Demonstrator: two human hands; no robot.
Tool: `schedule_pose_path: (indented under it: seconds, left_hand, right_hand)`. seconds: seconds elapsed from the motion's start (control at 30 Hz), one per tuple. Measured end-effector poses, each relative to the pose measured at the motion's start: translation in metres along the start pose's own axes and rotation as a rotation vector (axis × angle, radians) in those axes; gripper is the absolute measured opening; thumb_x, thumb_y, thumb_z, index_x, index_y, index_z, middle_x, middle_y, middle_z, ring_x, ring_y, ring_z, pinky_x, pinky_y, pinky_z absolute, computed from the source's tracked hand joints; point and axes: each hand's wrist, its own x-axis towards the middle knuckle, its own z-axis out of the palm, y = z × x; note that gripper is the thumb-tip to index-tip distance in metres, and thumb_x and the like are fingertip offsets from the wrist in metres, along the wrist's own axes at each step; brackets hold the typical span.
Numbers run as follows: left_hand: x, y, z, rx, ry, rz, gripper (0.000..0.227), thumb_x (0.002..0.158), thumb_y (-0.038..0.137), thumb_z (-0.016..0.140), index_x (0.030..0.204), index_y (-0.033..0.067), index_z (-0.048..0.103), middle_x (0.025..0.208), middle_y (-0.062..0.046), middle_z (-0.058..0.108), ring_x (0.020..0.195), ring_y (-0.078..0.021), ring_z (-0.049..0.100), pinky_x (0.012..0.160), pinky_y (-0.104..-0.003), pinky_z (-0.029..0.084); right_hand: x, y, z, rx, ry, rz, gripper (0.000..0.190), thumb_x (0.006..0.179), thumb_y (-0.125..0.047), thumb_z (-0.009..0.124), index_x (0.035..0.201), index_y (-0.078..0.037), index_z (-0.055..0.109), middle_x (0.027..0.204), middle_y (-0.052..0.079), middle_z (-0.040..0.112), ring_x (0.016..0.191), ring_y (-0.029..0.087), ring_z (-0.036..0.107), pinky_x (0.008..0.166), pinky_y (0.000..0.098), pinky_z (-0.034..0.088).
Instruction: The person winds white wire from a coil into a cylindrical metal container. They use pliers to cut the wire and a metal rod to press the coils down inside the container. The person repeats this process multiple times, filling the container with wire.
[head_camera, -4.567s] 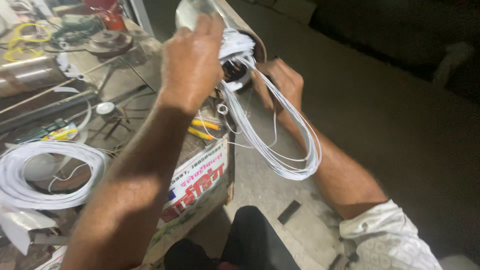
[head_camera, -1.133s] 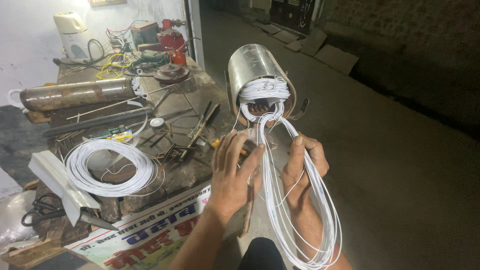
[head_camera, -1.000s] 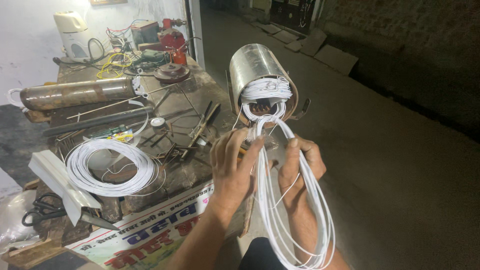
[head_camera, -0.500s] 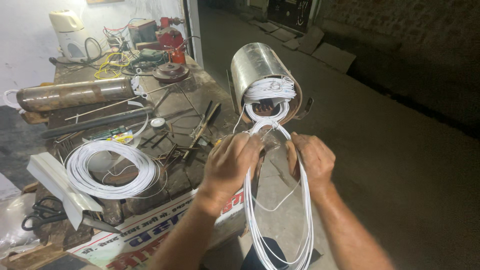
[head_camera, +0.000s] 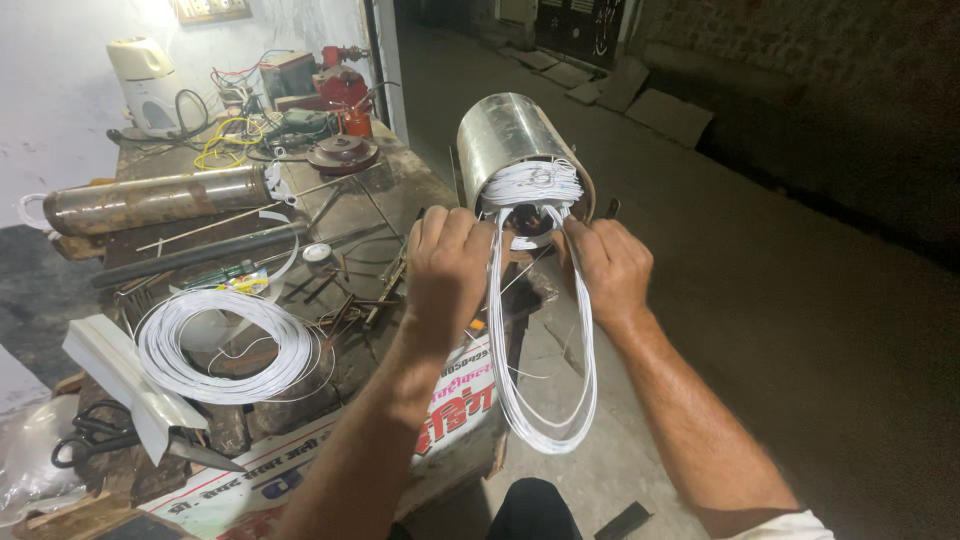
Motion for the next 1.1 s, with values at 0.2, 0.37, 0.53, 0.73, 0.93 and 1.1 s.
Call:
schedule_pose_path:
  seconds: [0.2, 0.37, 0.53, 0.73, 0.93, 1.1]
  left_hand:
    - [-0.003, -0.003, 0.004, -0.082, -0.062, 0.06, 0.012, 0.087, 0.011, 0.074, 0.089, 0.0057, 0.064, 0.088, -0.007, 0.052, 0.089, -0.026, 0.053, 0.081, -0.041, 0.048]
    - [0.001, -0.006, 0.009, -0.036, -0.093, 0.13, 0.01, 0.083, 0.007, 0.068, 0.092, 0.005, 0.064, 0.09, -0.007, 0.053, 0.09, -0.0255, 0.054, 0.081, -0.04, 0.048]
    - [0.006, -0.015, 0.008, -0.046, -0.127, 0.199, 0.008, 0.083, 0.011, 0.067, 0.088, 0.0061, 0.063, 0.089, -0.007, 0.054, 0.089, -0.0253, 0.055, 0.078, -0.039, 0.047]
    - [0.008, -0.016, 0.004, -0.027, -0.144, 0.273, 0.007, 0.083, 0.011, 0.066, 0.087, 0.007, 0.063, 0.086, -0.005, 0.053, 0.086, -0.0237, 0.055, 0.075, -0.038, 0.046]
    - [0.008, -0.013, 0.005, -0.016, -0.118, 0.257, 0.007, 0.084, 0.011, 0.067, 0.089, 0.0074, 0.065, 0.086, -0.004, 0.052, 0.085, -0.0229, 0.055, 0.075, -0.038, 0.045]
    - [0.01, -0.017, 0.005, 0.024, -0.072, 0.223, 0.005, 0.087, 0.011, 0.069, 0.09, 0.0076, 0.068, 0.087, -0.004, 0.052, 0.086, -0.0226, 0.053, 0.075, -0.038, 0.044]
  right_hand:
    - [-0.009, 0.005, 0.004, -0.052, -0.069, 0.079, 0.022, 0.088, -0.012, 0.085, 0.101, -0.002, 0.071, 0.074, 0.008, 0.057, 0.065, 0.024, 0.06, 0.054, 0.0394, 0.049]
    - [-0.015, 0.008, 0.004, 0.008, -0.093, 0.165, 0.021, 0.09, -0.015, 0.085, 0.097, -0.002, 0.07, 0.072, 0.007, 0.058, 0.063, 0.022, 0.06, 0.052, 0.0382, 0.048]
    - [-0.013, 0.012, 0.005, 0.029, -0.075, 0.129, 0.021, 0.09, -0.014, 0.085, 0.095, -0.002, 0.068, 0.073, 0.009, 0.058, 0.064, 0.025, 0.061, 0.055, 0.0404, 0.048]
    - [-0.015, 0.011, 0.0, -0.001, -0.062, 0.12, 0.02, 0.089, -0.011, 0.085, 0.095, -0.002, 0.068, 0.073, 0.01, 0.057, 0.064, 0.026, 0.06, 0.055, 0.0415, 0.047]
    - [-0.018, 0.009, 0.001, -0.008, -0.04, 0.133, 0.019, 0.089, -0.009, 0.084, 0.093, -0.002, 0.067, 0.072, 0.01, 0.057, 0.062, 0.026, 0.059, 0.053, 0.0411, 0.046]
    - [-0.014, 0.009, 0.009, 0.015, -0.021, 0.17, 0.018, 0.09, -0.008, 0.083, 0.092, -0.003, 0.066, 0.071, 0.009, 0.057, 0.062, 0.026, 0.06, 0.053, 0.0408, 0.047]
